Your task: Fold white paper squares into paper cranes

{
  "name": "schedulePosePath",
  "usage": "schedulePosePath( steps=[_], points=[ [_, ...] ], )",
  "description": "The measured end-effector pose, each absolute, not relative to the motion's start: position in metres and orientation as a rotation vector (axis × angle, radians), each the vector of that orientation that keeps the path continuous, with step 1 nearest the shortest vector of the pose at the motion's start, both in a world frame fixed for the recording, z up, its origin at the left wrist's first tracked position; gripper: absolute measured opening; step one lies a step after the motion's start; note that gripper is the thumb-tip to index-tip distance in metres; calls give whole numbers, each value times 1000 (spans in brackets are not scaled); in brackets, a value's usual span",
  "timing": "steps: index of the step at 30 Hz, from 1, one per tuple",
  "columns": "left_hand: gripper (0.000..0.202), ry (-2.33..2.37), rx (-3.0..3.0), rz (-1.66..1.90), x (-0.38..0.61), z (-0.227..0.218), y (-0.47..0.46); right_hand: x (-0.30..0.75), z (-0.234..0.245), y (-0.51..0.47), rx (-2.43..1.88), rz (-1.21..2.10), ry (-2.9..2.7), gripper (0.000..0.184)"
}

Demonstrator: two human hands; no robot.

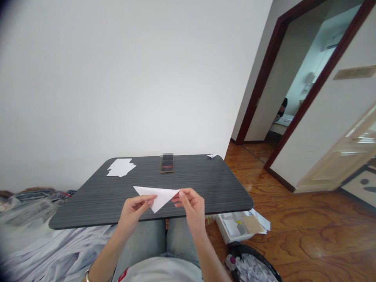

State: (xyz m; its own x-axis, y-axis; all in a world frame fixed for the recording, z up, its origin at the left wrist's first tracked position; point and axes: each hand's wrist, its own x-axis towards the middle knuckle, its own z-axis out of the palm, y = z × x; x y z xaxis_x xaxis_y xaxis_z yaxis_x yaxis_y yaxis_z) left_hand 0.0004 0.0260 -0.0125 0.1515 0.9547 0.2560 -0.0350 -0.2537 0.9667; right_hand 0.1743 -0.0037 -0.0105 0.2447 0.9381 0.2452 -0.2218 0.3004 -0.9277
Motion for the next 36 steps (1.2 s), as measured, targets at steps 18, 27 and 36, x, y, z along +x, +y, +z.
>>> schedulePosePath(
  steps=[18,27,36],
  points=[
    [13,911,1439,1272,4,-17,24,172,-9,-1,-981,931,-961,22],
    [13,893,1427,1256,3,-20,25,173,-7,-3,-963,914,-938,20],
    [13,898,1373,1263,4,-20,25,172,-9,0,-899,933,-889,22]
  ],
)
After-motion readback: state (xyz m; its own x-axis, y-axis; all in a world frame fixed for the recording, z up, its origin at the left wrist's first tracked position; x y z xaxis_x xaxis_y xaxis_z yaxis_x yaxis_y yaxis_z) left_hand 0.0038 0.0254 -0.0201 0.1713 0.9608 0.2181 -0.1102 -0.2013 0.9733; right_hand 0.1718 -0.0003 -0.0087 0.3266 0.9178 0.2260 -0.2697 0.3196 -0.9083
